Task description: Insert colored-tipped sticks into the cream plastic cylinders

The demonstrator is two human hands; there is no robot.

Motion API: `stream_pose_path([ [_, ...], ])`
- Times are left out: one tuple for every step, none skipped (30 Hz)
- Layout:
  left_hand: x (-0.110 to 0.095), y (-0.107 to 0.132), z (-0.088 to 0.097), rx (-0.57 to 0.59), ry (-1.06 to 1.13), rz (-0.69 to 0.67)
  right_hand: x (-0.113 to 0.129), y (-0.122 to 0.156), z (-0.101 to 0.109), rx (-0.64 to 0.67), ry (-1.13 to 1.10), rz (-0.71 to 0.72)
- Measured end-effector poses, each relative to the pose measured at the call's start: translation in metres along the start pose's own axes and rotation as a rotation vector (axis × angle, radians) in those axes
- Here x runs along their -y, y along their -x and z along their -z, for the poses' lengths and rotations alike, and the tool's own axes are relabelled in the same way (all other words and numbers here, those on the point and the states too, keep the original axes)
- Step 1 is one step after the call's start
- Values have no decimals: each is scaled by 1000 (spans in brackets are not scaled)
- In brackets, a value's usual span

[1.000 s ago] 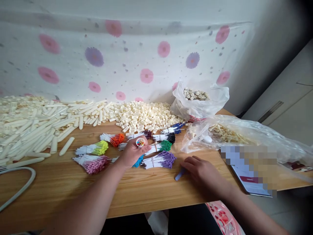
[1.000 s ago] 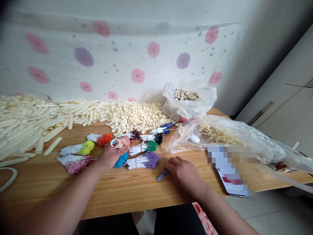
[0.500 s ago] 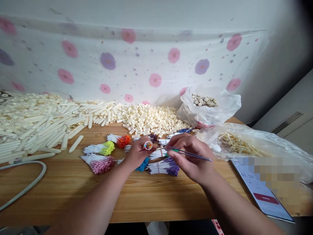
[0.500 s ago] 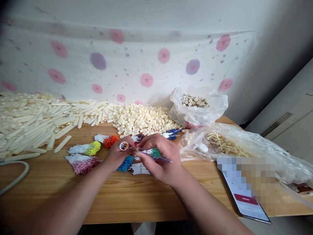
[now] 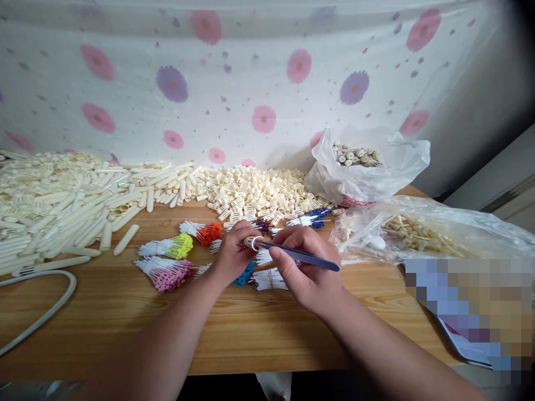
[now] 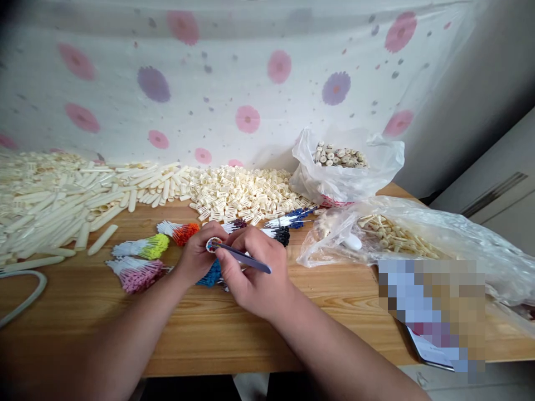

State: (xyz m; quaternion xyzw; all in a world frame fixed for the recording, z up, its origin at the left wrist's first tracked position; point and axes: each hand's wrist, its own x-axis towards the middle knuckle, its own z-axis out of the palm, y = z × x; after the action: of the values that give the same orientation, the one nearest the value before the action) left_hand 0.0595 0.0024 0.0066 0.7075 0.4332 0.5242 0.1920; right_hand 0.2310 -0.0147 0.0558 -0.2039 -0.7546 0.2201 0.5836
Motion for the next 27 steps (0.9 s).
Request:
stream_pose_path([
  [0, 0, 0, 7, 1, -5, 0, 0, 0, 6, 8, -2],
  [-1, -1, 0, 15, 1, -3, 0, 1, 0, 12, 18, -6],
  [-1, -1, 0, 26, -1, 6, 1, 1, 1, 15, 26, -9],
  [-2, -1, 0, 45, 0, 27, 1, 1, 1, 19, 31, -11],
  [-3, -1, 0, 70, 11, 60, 2, 1, 2, 23, 33, -8],
  [-5, 0, 0, 104, 34, 102, 2, 1, 2, 28, 31, -2],
  [-6, 0, 0, 143, 68, 151, 2, 1, 3, 35, 25, 5],
  [-7, 1, 0, 187, 106, 200, 3, 1, 4, 42, 15, 11],
  [-8, 2, 0, 228, 142, 245, 3, 1, 4, 45, 8, 19],
  [-9, 2, 0, 259, 168, 281, 3, 1, 5, 46, 5, 25],
  [-10, 3, 0, 279, 182, 305, 3, 1, 5, 50, 7, 27],
  [-11, 3, -1, 294, 187, 322, 3, 2, 6, 55, 12, 26],
  [-11, 3, -1, 302, 187, 332, 3, 2, 6, 57, 19, 25],
  [-11, 3, -1, 306, 187, 339, 3, 2, 7, 58, 24, 25],
  [-11, 3, -1, 307, 192, 342, 4, 2, 8, 55, 27, 23],
  [-10, 4, -1, 308, 200, 344, 4, 2, 9, 47, 26, 22],
  [-9, 4, -1, 309, 209, 346, 4, 2, 10, 36, 26, 23],
  [-8, 4, -1, 308, 218, 345, 4, 2, 11, 27, 27, 25],
  [-7, 4, -1, 305, 223, 341, 5, 1, 12, 24, 31, 32],
  [-6, 4, -1, 306, 224, 337, 4, 1, 12, 25, 36, 43],
  [-5, 4, -2, 309, 222, 332, 4, 1, 12, 29, 40, 57],
  [-5, 4, -2, 312, 219, 329, 4, 1, 12, 35, 43, 71],
  [-5, 4, -2, 318, 220, 327, 4, 1, 11, 41, 47, 80],
  [-5, 4, -2, 324, 224, 328, 4, 1, 11, 46, 51, 84],
  [-5, 4, -2, 328, 227, 332, 4, 1, 11, 52, 55, 85],
  [-5, 4, -2, 332, 229, 335, 4, 1, 11, 56, 58, 84],
  [-5, 4, -2, 333, 228, 336, 4, 2, 11, 57, 62, 83],
])
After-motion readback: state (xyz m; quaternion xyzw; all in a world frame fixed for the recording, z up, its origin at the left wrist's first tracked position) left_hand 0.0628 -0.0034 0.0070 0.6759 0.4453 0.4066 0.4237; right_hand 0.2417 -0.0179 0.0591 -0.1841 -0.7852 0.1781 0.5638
